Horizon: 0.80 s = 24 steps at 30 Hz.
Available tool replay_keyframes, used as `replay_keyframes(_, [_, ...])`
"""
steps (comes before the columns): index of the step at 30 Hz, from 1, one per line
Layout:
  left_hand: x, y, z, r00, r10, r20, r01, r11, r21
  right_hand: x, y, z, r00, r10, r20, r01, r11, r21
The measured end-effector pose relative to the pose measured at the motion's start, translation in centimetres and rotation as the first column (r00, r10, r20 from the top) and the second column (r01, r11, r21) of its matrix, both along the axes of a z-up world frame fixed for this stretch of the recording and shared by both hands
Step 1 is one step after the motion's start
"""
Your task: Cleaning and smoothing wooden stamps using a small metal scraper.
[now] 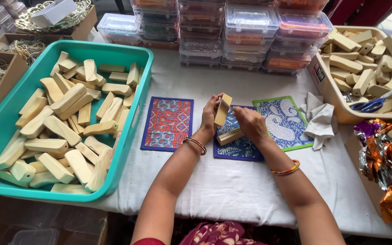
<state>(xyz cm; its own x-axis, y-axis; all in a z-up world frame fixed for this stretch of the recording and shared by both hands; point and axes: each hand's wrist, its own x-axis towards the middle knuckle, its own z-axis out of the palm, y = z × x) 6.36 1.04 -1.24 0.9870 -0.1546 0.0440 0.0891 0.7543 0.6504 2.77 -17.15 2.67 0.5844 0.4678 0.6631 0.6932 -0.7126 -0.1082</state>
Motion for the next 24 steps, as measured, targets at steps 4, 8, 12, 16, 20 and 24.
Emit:
replay_keyframes(4, [0.6,0.1,-0.8,0.999,0.037,0.032,-0.039,0.998,0.045,-0.9,0.7,1.9,0.999,-0.021,0.024,0.021,1.000,0.021])
replay_keyframes(8, [0.7,-0.3,-1.3,0.996,0.037,0.076,-0.047,0.989,0.140,-0.6,0.3,1.0,0.992,-0.098,-0.082,0.100,0.995,0.027])
replay_keyframes(12, [0.5,0.1,-0.1,1.000,0.002,0.015,-0.004,0.995,0.099,-1.0,0.6,1.1,0.998,0.047,-0.046,-0.050,0.996,-0.073])
replay_keyframes(16, [0.2,0.1,-0.1,0.999,-0.033,-0.037,0.034,0.999,0.027,-0.2,0.2,1.0,0.998,-0.062,0.025,0.063,0.997,-0.047])
replay_keyframes(20, [0.8,0.0,-0.2,0.999,-0.048,-0.020,0.048,0.999,-0.006,-0.5,0.5,1.5,0.997,-0.031,0.067,0.039,0.991,-0.124])
replay_keyframes(24, [0.4,0.0,-0.8,0.997,-0.073,-0.031,0.072,0.997,-0.043,0.2,-0.4,2.0,0.974,-0.224,0.042,0.225,0.974,-0.019])
